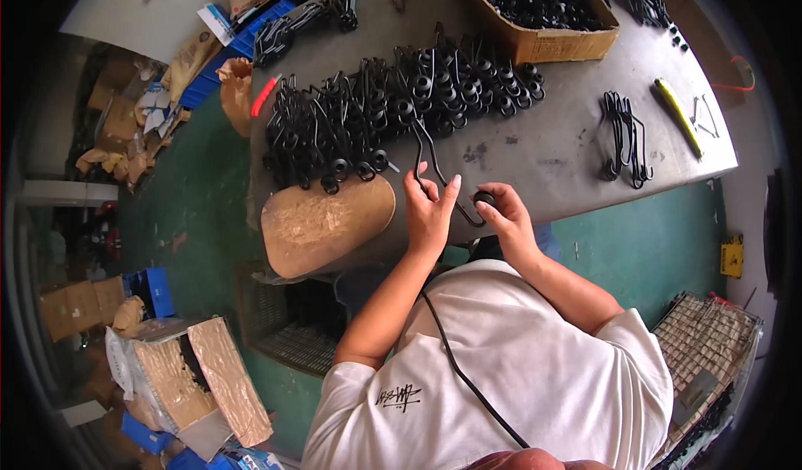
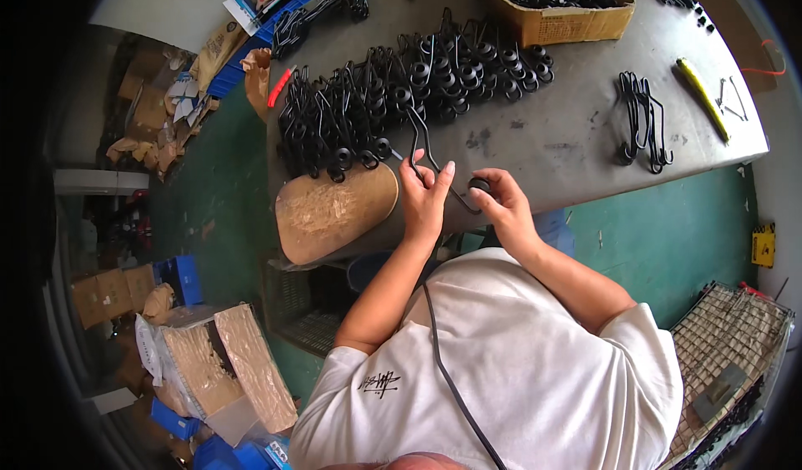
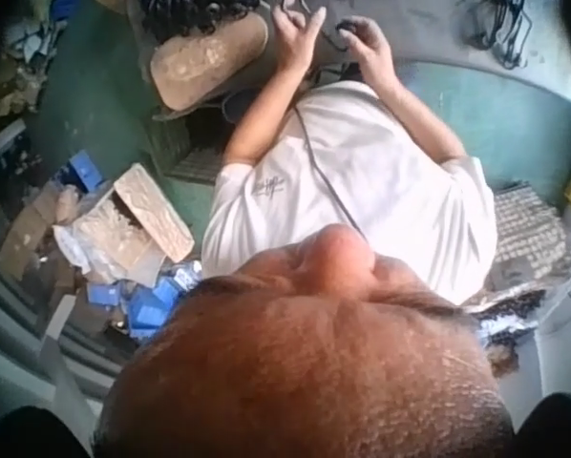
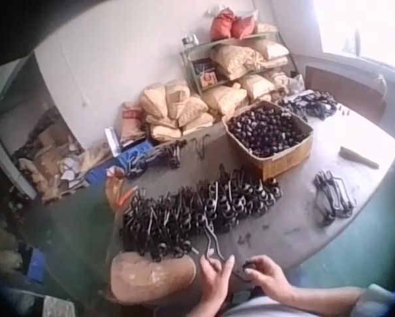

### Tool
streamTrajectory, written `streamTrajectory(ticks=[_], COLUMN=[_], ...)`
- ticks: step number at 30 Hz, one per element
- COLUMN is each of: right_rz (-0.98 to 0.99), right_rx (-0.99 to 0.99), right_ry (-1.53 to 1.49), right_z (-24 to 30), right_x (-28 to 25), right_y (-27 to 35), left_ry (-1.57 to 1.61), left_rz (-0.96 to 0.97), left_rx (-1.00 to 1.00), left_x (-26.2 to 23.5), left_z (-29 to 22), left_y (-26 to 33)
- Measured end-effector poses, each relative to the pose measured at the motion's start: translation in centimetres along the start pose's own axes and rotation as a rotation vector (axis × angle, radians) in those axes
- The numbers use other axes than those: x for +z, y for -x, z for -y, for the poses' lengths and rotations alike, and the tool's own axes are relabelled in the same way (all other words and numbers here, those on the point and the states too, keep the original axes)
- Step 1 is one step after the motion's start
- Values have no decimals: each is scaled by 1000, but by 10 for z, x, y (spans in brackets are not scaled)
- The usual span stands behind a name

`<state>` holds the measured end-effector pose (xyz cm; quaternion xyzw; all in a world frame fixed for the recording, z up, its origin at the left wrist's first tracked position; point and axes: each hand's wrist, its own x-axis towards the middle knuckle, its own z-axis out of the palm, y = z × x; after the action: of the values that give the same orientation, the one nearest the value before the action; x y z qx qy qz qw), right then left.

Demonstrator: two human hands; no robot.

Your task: Assembling black rubber grommets onto metal hooks at a manufacturing workbench.

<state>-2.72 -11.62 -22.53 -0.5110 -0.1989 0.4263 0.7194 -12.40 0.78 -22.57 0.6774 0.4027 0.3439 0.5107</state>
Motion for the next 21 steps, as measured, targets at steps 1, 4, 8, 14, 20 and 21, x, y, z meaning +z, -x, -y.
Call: streamTrajectory(ticks=[1, 4, 8, 14, 20, 21], right_rz=[-11, 16, 10, 36, 15, 10], right_rx=[4, -317, -421, -578, -489, -488], right_ry=[-3, 584, 658, 737, 651, 649], right_z=[-2, 1, 5, 14, 14, 14], right_x=[6, 14, 22, 26, 27, 27], right_y=[1, 1, 4, 3, 4, 5], left_ry=[-5, 77, 174, 250, 327, 318], left_rz=[2, 20, 40, 85, 56, 45], left_rx=[-3, -1, 28, -26, -59, -47], left_x=[-1, -3, -7, -8, -3, -2], left_z=[0, 0, -2, -3, -3, -5], left_y=[1, 4, 6, 7, 7, 8])
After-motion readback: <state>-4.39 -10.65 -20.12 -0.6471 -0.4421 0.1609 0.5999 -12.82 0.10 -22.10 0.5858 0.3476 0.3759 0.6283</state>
